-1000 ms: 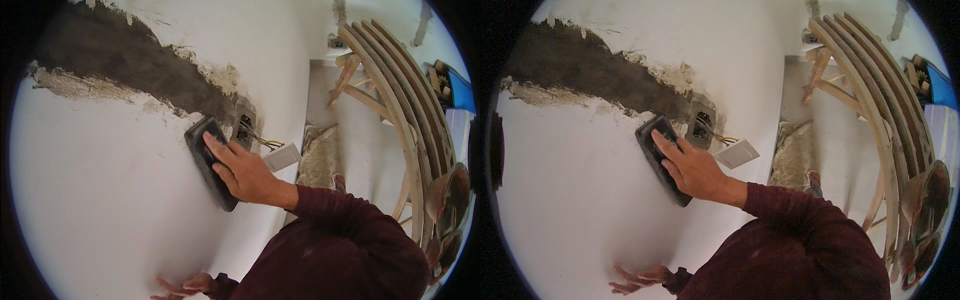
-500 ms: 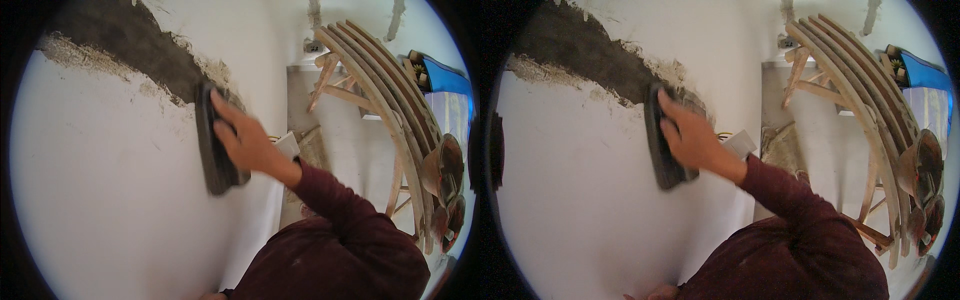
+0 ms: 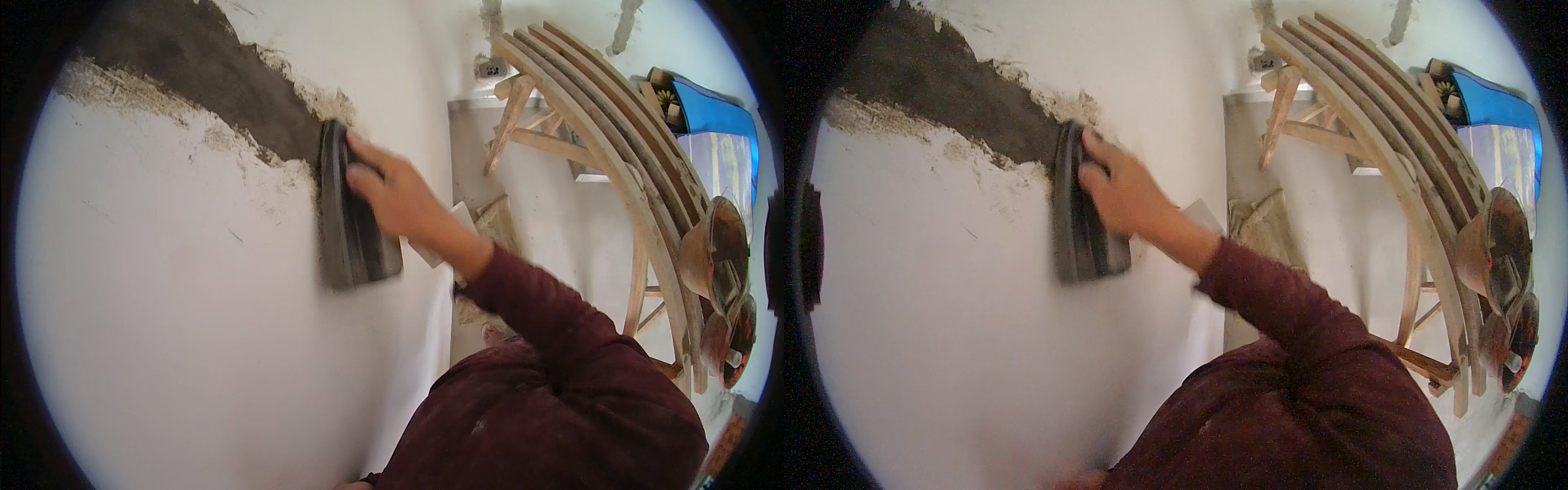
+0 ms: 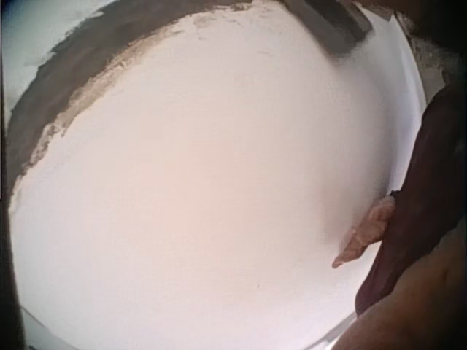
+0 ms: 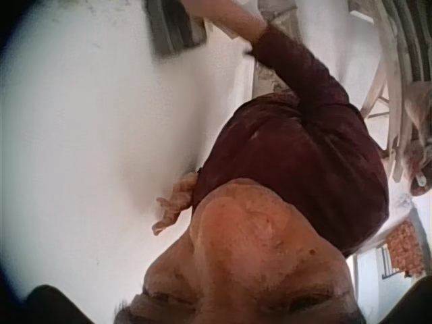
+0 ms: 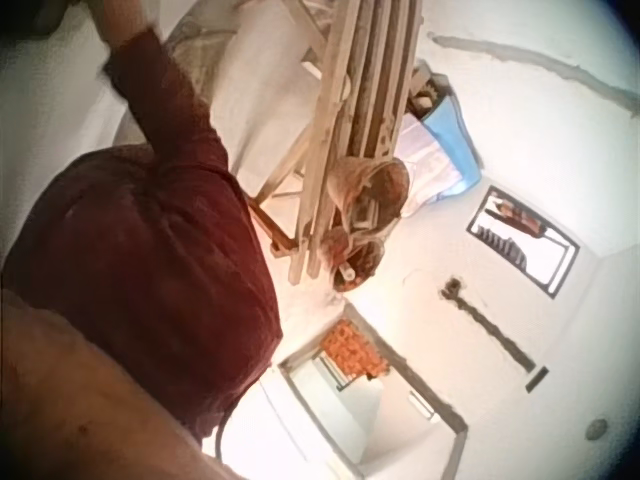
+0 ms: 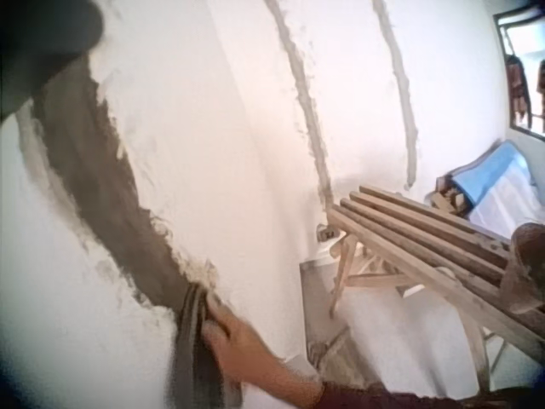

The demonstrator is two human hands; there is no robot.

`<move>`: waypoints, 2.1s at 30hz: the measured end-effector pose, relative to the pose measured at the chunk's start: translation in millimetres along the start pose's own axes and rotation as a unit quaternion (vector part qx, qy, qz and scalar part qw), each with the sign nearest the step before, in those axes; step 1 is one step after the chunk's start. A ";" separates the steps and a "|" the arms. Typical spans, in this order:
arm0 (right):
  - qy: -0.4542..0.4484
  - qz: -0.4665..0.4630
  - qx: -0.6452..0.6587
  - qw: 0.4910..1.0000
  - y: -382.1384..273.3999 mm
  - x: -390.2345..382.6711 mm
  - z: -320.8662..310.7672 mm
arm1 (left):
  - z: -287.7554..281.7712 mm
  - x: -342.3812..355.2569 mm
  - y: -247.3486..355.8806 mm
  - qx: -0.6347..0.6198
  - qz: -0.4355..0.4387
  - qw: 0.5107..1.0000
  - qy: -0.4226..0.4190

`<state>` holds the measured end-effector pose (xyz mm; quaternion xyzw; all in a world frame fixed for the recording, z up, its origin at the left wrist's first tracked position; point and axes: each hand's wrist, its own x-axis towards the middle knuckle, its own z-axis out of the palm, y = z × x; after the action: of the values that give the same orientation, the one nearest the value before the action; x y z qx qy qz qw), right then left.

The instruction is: The person applies plaster to a vertical groove in a wall using a float, picking up more material from a bucket on a wooden stand, and finally holds a white electrical component near the groove.

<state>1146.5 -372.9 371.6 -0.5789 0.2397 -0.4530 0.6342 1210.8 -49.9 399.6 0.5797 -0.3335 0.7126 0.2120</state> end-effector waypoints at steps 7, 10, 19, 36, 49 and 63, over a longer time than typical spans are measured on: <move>0.009 -0.097 -0.145 0.985 13.5 -31.9 12.0 | 6.4 2.4 1.3 -0.011 -0.002 1.000 0.001; 0.003 -0.015 -0.080 0.997 8.8 6.9 -10.8 | 4.0 4.4 2.7 -0.021 -0.003 1.000 0.004; -0.026 -0.012 -0.095 0.995 17.2 33.9 -26.3 | 2.9 6.0 -0.6 -0.030 -0.009 1.000 0.006; 0.238 0.254 0.334 0.876 -5.3 -257.5 -213.6 | 2.6 6.8 -9.6 -0.114 -0.101 0.987 0.054; 0.337 0.005 -0.263 0.904 -319.2 -419.2 -290.0 | 20.5 -15.7 207.5 -0.714 -0.212 0.615 -0.260; 0.194 0.547 -0.310 0.753 -318.9 -619.5 -574.9 | -133.1 -91.1 356.6 -0.530 0.251 0.144 -0.797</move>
<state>281.5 -116.5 415.0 -0.4136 0.7604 -0.0320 0.4997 895.8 -191.4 215.5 0.4554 -0.7402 -0.4830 -0.1068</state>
